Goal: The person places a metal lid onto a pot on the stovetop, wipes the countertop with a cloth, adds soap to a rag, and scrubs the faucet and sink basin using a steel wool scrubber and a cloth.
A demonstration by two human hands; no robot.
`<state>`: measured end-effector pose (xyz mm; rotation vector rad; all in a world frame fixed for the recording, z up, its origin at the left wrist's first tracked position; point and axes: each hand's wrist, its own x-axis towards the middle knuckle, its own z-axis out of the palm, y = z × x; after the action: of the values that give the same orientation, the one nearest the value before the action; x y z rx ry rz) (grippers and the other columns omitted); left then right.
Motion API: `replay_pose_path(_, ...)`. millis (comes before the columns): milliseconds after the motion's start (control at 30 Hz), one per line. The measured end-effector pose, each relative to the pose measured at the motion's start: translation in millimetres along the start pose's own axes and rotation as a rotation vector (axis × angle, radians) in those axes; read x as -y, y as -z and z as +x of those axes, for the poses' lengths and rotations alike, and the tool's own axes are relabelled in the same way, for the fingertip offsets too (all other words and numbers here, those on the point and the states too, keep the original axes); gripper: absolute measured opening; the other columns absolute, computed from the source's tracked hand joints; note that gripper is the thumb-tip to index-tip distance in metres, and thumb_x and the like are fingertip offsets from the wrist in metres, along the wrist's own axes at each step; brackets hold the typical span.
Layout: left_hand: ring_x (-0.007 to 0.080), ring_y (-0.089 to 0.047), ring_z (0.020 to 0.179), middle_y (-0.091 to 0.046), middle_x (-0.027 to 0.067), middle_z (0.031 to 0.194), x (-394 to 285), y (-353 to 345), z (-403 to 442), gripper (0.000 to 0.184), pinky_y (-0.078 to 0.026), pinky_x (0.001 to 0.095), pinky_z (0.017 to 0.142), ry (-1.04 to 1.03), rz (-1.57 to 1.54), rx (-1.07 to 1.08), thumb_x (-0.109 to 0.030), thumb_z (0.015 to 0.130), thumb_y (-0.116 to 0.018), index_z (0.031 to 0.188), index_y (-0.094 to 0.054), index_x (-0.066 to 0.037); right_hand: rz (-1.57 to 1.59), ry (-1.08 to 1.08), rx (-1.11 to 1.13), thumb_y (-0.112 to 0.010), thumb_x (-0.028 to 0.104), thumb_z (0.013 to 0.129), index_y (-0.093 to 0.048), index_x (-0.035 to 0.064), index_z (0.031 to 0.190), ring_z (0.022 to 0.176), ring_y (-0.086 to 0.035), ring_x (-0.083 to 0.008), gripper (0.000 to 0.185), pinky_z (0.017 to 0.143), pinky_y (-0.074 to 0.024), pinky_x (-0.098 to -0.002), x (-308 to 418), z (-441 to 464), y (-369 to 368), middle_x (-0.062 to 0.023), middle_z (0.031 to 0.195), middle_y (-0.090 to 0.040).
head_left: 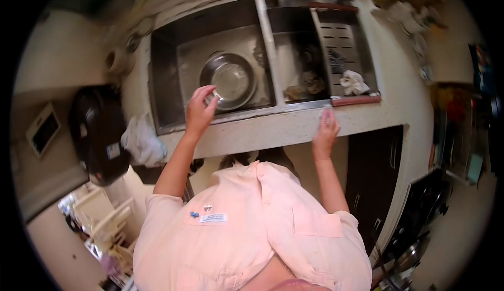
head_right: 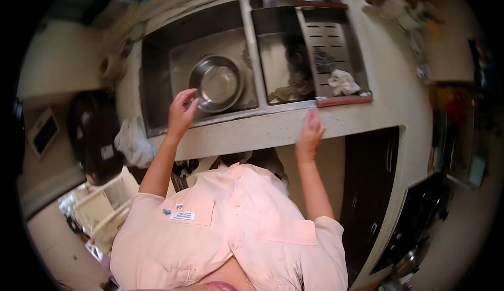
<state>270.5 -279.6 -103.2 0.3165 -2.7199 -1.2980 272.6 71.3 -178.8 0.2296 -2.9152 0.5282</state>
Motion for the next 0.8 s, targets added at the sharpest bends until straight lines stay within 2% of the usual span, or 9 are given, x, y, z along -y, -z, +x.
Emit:
replay_pose_path(167, 0.0219, -0.056, 0.088, -0.057, 0.0111, 0.099, 58.8, 77.1, -66.3, 0.023, -0.045, 0.0291, 0.076, 0.157, 0.059, -0.168, -0.01, 0.076, -0.059, 0.098, -0.058, -0.001, 0.405, 0.361, 0.168, -0.049, -0.002, 0.077, -0.05, 0.0015, 0.115, 0.108, -0.044, -0.0305, 0.038, 0.092, -0.0358, -0.0361, 160.3, 6.9, -48.2, -0.0147, 0.115, -0.05)
replay_pose_path(233, 0.0242, -0.052, 0.096, -0.055, 0.0109, 0.105, 72.4, 95.0, -88.8, 0.028, -0.042, 0.032, 0.082, 0.136, 0.196, -0.23, -0.01, 0.074, -0.062, 0.1, -0.058, -0.003, 0.573, 0.385, 0.213, -0.049, -0.003, 0.077, -0.053, 0.0036, 0.112, 0.104, -0.047, -0.0306, 0.036, 0.089, -0.0381, -0.0358, 180.2, 11.8, -60.8, -0.0151, 0.111, -0.052)
replay_pose_path(300, 0.0255, -0.049, 0.102, -0.052, 0.0111, 0.11, 75.0, 123.3, -108.2, 0.032, -0.039, 0.0337, 0.087, 0.075, 0.511, -0.298, -0.011, 0.072, -0.064, 0.102, -0.057, -0.004, 0.444, 0.322, 0.118, -0.051, -0.004, 0.074, -0.056, 0.0065, 0.109, 0.103, -0.048, -0.031, 0.037, 0.088, -0.0399, -0.0376, 169.3, 15.3, -40.6, -0.0152, 0.108, -0.053)
replay_pose_path(367, 0.0322, -0.036, 0.115, -0.039, 0.0139, 0.125, 93.0, 149.2, -129.7, 0.053, -0.032, 0.0408, 0.095, 0.11, 0.672, -0.303, -0.016, 0.066, -0.069, 0.114, -0.05, -0.008, 0.278, 0.196, -0.011, -0.053, -0.001, 0.075, -0.058, 0.0066, 0.107, 0.101, -0.049, -0.0305, 0.034, 0.087, -0.0401, -0.0364, 134.2, 4.7, -19.9, -0.0142, 0.104, -0.055)
replay_pose_path(433, 0.0352, -0.031, 0.119, -0.032, 0.0156, 0.13, 102.9, 167.8, -144.5, 0.064, -0.03, 0.0445, 0.096, 0.175, 0.749, -0.337, -0.019, 0.063, -0.071, 0.12, -0.045, -0.01, -0.123, 0.137, 0.029, -0.055, 0.001, 0.076, -0.058, 0.0063, 0.107, 0.092, -0.05, -0.0299, 0.032, 0.08, -0.0418, -0.0336, 94.0, -17.4, -12.7, -0.0142, 0.101, -0.053)
replay_pose_path(467, 0.0398, -0.027, 0.119, -0.025, 0.0171, 0.135, 118.2, 171.4, -150.6, 0.076, -0.028, 0.0484, 0.096, 0.18, 0.737, -0.319, -0.024, 0.059, -0.074, 0.126, -0.039, -0.014, -0.146, 0.121, -0.002, -0.054, 0.0, 0.076, -0.057, 0.0059, 0.107, 0.092, -0.05, -0.0302, 0.032, 0.079, -0.0426, -0.0347, 100.7, -31.4, -18.8, -0.0144, 0.098, -0.052)
replay_pose_path(567, 0.0406, -0.029, 0.116, -0.022, 0.0192, 0.136, 130.4, 177.9, -147.0, 0.081, -0.027, 0.0474, 0.097, 0.188, 0.702, -0.395, -0.025, 0.056, -0.076, 0.128, -0.038, -0.017, 0.191, 0.191, 0.083, -0.053, -0.001, 0.075, -0.057, 0.0051, 0.106, 0.09, -0.051, -0.0307, 0.032, 0.077, -0.0436, -0.0358, 186.6, -48.8, -57.3, -0.0143, 0.096, -0.052)
replay_pose_path(700, 0.0436, -0.032, 0.113, -0.027, 0.0196, 0.131, 154.2, 177.7, -137.9, 0.068, -0.032, 0.0466, 0.093, 0.237, 0.594, -0.394, -0.018, 0.059, -0.074, 0.12, -0.043, -0.016, 0.418, 0.422, 0.159, -0.052, -0.003, 0.075, -0.058, 0.0048, 0.104, 0.086, -0.052, -0.0312, 0.03, 0.075, -0.044, -0.0351, 320.7, -28.8, -100.3, -0.0166, 0.093, -0.052)
replay_pose_path(800, 0.0408, -0.039, 0.106, -0.036, 0.0189, 0.121, 173.9, 180.1, -141.7, 0.051, -0.037, 0.0418, 0.089, 0.169, 0.492, -0.398, -0.01, 0.062, -0.071, 0.107, -0.048, -0.01, 0.618, 0.409, 0.244, -0.054, -0.004, 0.072, -0.059, 0.0052, 0.104, 0.085, -0.052, -0.0296, 0.033, 0.075, -0.0443, -0.0344, 348.5, -16.0, -105.6, -0.0161, 0.093, -0.052)
